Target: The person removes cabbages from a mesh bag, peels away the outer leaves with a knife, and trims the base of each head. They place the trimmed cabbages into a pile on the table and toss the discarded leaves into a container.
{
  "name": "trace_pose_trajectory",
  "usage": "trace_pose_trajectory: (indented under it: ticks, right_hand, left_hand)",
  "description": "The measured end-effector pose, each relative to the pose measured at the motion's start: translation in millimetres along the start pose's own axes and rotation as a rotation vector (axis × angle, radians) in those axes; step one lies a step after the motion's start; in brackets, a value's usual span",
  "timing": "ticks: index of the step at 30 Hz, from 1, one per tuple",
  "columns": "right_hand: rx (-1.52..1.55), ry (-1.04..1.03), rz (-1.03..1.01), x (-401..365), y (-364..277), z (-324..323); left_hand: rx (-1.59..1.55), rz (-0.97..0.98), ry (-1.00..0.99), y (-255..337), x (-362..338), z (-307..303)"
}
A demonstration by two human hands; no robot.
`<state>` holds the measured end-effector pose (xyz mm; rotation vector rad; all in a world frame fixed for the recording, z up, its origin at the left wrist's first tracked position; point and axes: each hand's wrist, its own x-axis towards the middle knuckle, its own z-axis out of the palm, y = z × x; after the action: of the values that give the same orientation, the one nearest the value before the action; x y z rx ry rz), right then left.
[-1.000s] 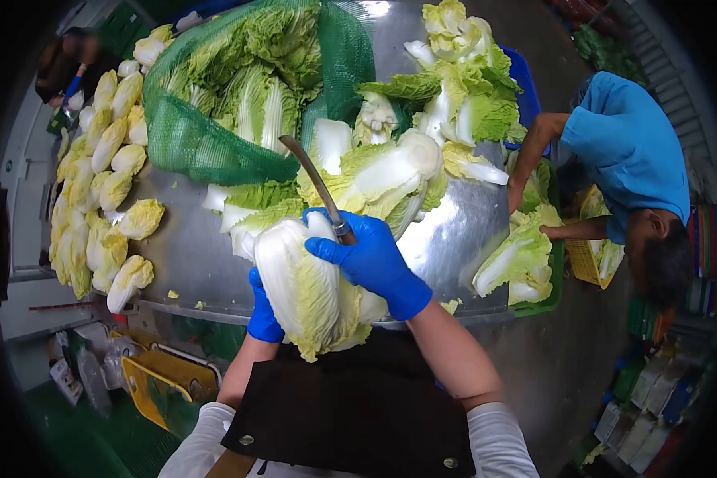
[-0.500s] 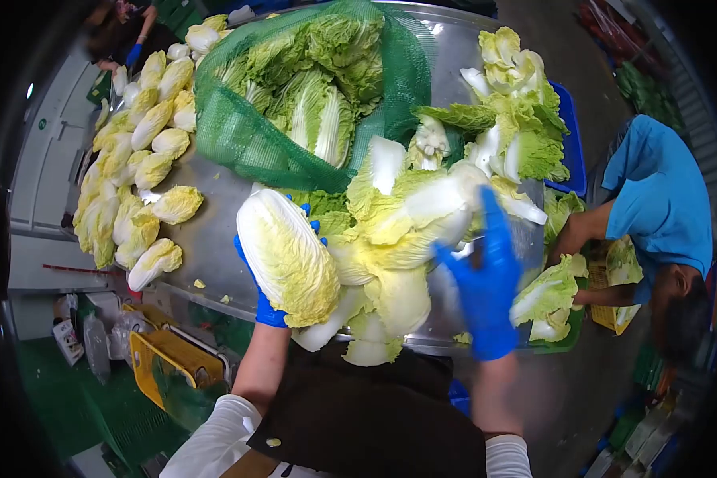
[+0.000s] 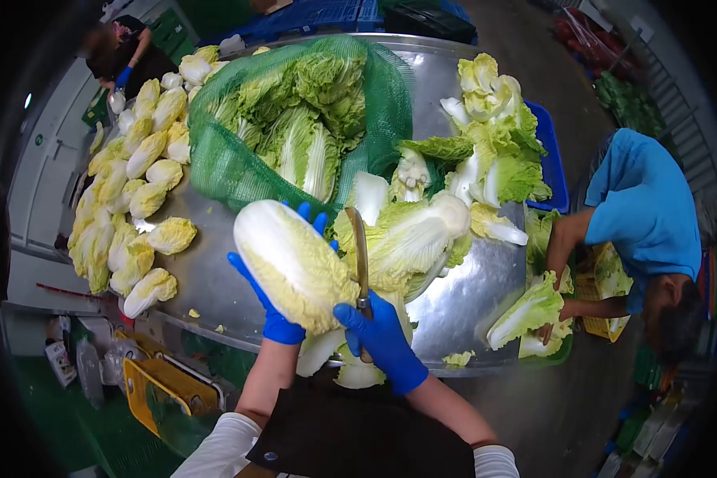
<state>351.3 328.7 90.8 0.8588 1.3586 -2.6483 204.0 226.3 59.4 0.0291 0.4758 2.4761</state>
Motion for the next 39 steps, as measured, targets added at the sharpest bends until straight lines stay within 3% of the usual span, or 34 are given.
trace_pose_trajectory:
  ticks: [2,5,6,8,12,15,18,20,22,23,24,26,28,31,34,37,39]
  right_hand:
    - [-0.104,0.081,0.066,0.5,-1.8,-2.2]
    - [-0.099,0.103,-0.291,2.1,-1.1,-8.7]
    - [-0.164,0.072,-0.203,-3.8,-9.2,-14.5]
    - [-0.312,0.096,-0.311,-6.3,-1.8,-17.3]
    - [-0.757,0.203,-0.712,-13.8,-1.1,-8.6]
    - [-0.957,0.234,-0.898,-10.4,-11.7,-0.3]
    - [-1.032,0.275,-0.82,1.9,-11.8,1.5]
    - [-0.811,0.252,-0.766,4.9,-11.0,-7.2]
    - [-0.594,0.238,-0.755,7.4,-12.3,-9.8]
    - [-0.545,0.25,-0.585,5.2,-15.7,-7.6]
    - [-0.493,0.261,-0.412,-0.4,-20.7,-3.8]
    - [-0.589,0.308,-0.44,0.6,-17.6,-2.9]
    - [-0.876,0.39,-0.847,12.0,-2.2,-9.0]
    - [-0.807,0.32,-0.807,5.7,-5.2,-11.2]
    - [-0.836,0.284,-0.582,-3.1,-23.6,-15.5]
    - [-0.87,0.252,-0.716,-4.5,-60.4,-1.0]
    - [-0.899,0.163,-0.659,8.0,-62.0,0.1]
  left_hand:
    - [-0.065,0.002,-0.046,-5.0,3.7,-3.7]
    - [-0.089,-0.022,-0.131,-4.7,-1.0,-7.8]
    - [-0.065,-0.008,-0.086,-4.9,-0.8,-7.9]
    - [-0.017,0.024,0.007,-4.7,0.9,-7.3]
    - [0.047,0.083,0.032,-3.4,8.1,-20.1]
    - [0.128,0.11,0.091,-3.4,6.9,-18.2]
    - [0.214,0.127,0.215,-5.7,-0.2,-11.7]
    - [0.253,0.123,0.25,-5.3,-9.5,-6.3]
    - [0.126,0.149,0.202,-3.0,-17.1,-12.3]
    - [0.065,0.162,0.177,-0.6,-18.1,-18.0]
    - [-0.072,0.067,-0.109,0.5,-13.3,-40.5]
    - [-0.093,0.06,0.075,0.7,-7.9,-55.0]
    - [-0.02,0.089,0.227,-0.4,-6.7,-46.7]
    - [0.045,0.074,0.271,-3.2,-6.5,-55.6]
    - [0.187,0.008,0.316,-3.6,-11.0,-55.6]
    - [0.494,-0.033,0.135,-2.7,-17.6,-38.9]
    - [0.663,-0.041,-0.038,-6.5,-18.6,-21.1]
